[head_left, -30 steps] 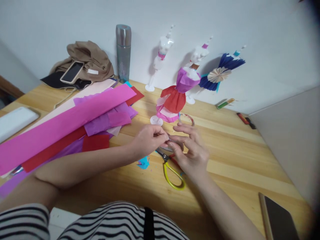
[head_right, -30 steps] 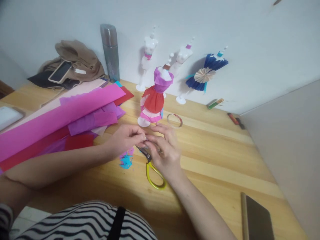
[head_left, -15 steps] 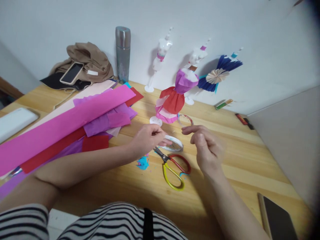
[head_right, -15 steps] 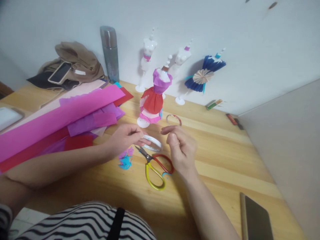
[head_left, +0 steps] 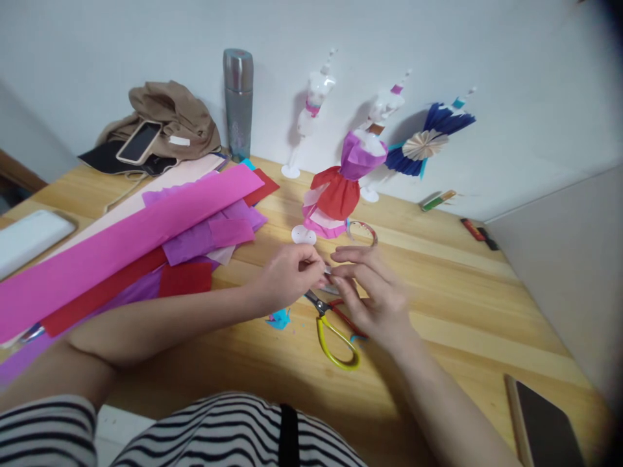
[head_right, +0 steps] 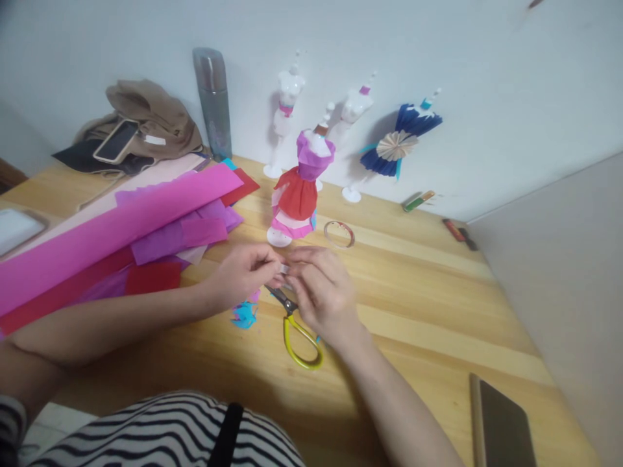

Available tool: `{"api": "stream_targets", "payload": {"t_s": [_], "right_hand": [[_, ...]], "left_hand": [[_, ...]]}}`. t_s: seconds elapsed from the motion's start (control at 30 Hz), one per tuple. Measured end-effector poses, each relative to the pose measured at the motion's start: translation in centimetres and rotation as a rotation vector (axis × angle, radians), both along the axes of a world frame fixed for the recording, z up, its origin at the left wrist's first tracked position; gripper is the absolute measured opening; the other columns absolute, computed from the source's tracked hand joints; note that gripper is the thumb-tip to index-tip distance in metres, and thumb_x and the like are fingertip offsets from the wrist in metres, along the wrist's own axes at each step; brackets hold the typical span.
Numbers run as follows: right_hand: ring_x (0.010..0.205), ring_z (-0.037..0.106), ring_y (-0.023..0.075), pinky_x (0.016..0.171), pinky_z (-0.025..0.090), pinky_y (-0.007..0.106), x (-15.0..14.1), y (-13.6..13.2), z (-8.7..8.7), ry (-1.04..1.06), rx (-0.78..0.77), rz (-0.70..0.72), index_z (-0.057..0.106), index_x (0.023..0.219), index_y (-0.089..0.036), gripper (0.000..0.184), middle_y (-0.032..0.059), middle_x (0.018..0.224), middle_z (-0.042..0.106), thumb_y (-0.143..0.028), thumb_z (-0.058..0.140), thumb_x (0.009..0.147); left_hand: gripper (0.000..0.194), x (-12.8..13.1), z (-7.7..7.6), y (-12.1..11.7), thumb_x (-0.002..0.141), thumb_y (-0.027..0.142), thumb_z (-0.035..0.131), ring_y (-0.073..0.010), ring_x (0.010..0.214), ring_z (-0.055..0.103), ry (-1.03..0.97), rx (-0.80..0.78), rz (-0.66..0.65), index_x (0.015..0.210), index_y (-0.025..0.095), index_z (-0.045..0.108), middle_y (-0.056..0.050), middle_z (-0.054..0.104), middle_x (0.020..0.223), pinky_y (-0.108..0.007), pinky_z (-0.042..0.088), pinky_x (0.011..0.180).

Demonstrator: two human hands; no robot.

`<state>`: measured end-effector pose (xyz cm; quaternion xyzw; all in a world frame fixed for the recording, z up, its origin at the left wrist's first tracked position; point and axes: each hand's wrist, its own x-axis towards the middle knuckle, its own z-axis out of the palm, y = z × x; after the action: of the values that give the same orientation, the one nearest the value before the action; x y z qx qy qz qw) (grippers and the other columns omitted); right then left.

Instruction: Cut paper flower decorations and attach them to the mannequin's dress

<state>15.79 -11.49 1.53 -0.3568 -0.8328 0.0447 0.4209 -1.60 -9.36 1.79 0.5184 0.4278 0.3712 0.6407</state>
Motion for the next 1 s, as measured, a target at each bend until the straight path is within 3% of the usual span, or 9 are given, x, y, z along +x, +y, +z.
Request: {"api": "stream_targets", "payload": {"t_s": [0.2, 0.3, 0.37, 0.47, 0.57, 0.6, 0.7, 0.8, 1.0], "right_hand": [[0.094, 0.069, 0.0275, 0.082, 0.056, 0.048, 0.0, -0.6, 0.1, 0.372, -0.094, -0.071, 0.063, 0.086, -0.027, 0.011, 0.0076, 0.094, 0.070, -0.024, 0.057, 0.096], [0.074, 0.066, 0.0236, 0.071, 0.055, 0.042, 1.1, -0.5, 0.6, 0.604, -0.170, -0.109, 0.056, 0.071, -0.025, 0.029, 0.0030, 0.072, 0.062, -0.036, 0.055, 0.098], [0.056, 0.059, 0.0184, 0.055, 0.047, 0.033, 1.9, -0.5, 0.8, 0.523, -0.324, -0.075, 0.049, 0.060, -0.023, 0.044, -0.0001, 0.058, 0.054, -0.039, 0.049, 0.101], [0.044, 0.052, 0.0152, 0.043, 0.036, 0.028, 3.0, -1.2, 0.5, -0.042, -0.618, -0.088, 0.059, 0.059, -0.021, 0.037, -0.0013, 0.051, 0.057, -0.034, 0.060, 0.093], [0.058, 0.066, 0.0189, 0.050, 0.046, 0.028, 3.4, -3.0, -0.8, -0.386, -0.682, -0.135, 0.072, 0.086, -0.021, 0.005, 0.0024, 0.075, 0.073, -0.023, 0.067, 0.084], [0.072, 0.071, 0.0225, 0.058, 0.053, 0.031, 3.4, -3.6, -1.4, -0.435, -0.661, -0.133, 0.072, 0.098, -0.022, 0.016, 0.0060, 0.091, 0.076, -0.019, 0.067, 0.082], [0.097, 0.072, 0.0292, 0.079, 0.060, 0.042, 3.5, -5.4, -3.3, -0.439, -0.532, -0.145, 0.066, 0.122, -0.020, 0.048, 0.0140, 0.115, 0.072, -0.009, 0.065, 0.076], [0.088, 0.072, 0.0251, 0.073, 0.061, 0.038, 3.6, -6.4, -4.3, -0.360, -0.541, -0.134, 0.056, 0.135, -0.021, 0.063, 0.0123, 0.107, 0.071, -0.003, 0.057, 0.075], [0.068, 0.068, 0.0177, 0.062, 0.059, 0.028, 5.5, -8.2, -3.7, -0.031, -0.833, -0.063, 0.061, 0.109, -0.024, 0.030, 0.0023, 0.082, 0.068, -0.012, 0.060, 0.082]], "left_hand": [[0.020, -0.2, -0.1, 0.4, 0.085, 0.011, 0.057, -0.0139, 0.071, 0.073, -0.110, -0.052, -0.025, 0.066, 0.017, 0.055, 0.000, 0.067, 0.066, -0.024, 0.058, 0.068], [0.025, -0.4, 0.0, 0.9, 0.086, 0.009, 0.055, -0.0136, 0.072, 0.074, -0.103, -0.104, -0.014, 0.063, 0.017, 0.053, 0.000, 0.068, 0.064, -0.024, 0.058, 0.070], [0.027, -0.5, 0.3, 1.0, 0.087, 0.008, 0.055, -0.0128, 0.071, 0.074, -0.103, -0.130, -0.009, 0.061, 0.017, 0.052, 0.000, 0.067, 0.062, -0.023, 0.057, 0.070], [0.030, -0.5, 1.0, 1.1, 0.087, 0.006, 0.053, -0.0116, 0.068, 0.073, -0.103, -0.170, 0.020, 0.059, 0.017, 0.051, 0.002, 0.065, 0.060, -0.022, 0.056, 0.069], [0.029, -0.4, 1.2, 1.2, 0.087, 0.007, 0.054, -0.0113, 0.067, 0.072, -0.138, -0.205, 0.043, 0.061, 0.017, 0.051, 0.002, 0.066, 0.061, -0.024, 0.057, 0.073], [0.027, -0.4, 1.2, 1.2, 0.087, 0.007, 0.055, -0.0116, 0.068, 0.073, -0.153, -0.217, 0.042, 0.062, 0.017, 0.051, 0.001, 0.067, 0.063, -0.025, 0.058, 0.075], [0.026, -0.4, 0.8, 1.2, 0.088, 0.009, 0.055, -0.0122, 0.070, 0.073, -0.179, -0.256, 0.028, 0.064, 0.017, 0.052, 0.000, 0.069, 0.066, -0.028, 0.058, 0.082], [0.026, -0.4, 0.6, 1.2, 0.090, 0.010, 0.055, -0.0114, 0.071, 0.073, -0.224, -0.276, 0.011, 0.065, 0.016, 0.052, 0.000, 0.068, 0.066, -0.031, 0.057, 0.090], [0.018, -0.7, 0.5, 1.0, 0.087, 0.010, 0.065, -0.0160, 0.083, 0.075, -0.361, -0.324, -0.031, 0.071, 0.013, 0.057, -0.007, 0.073, 0.081, -0.039, 0.052, 0.103]]}}
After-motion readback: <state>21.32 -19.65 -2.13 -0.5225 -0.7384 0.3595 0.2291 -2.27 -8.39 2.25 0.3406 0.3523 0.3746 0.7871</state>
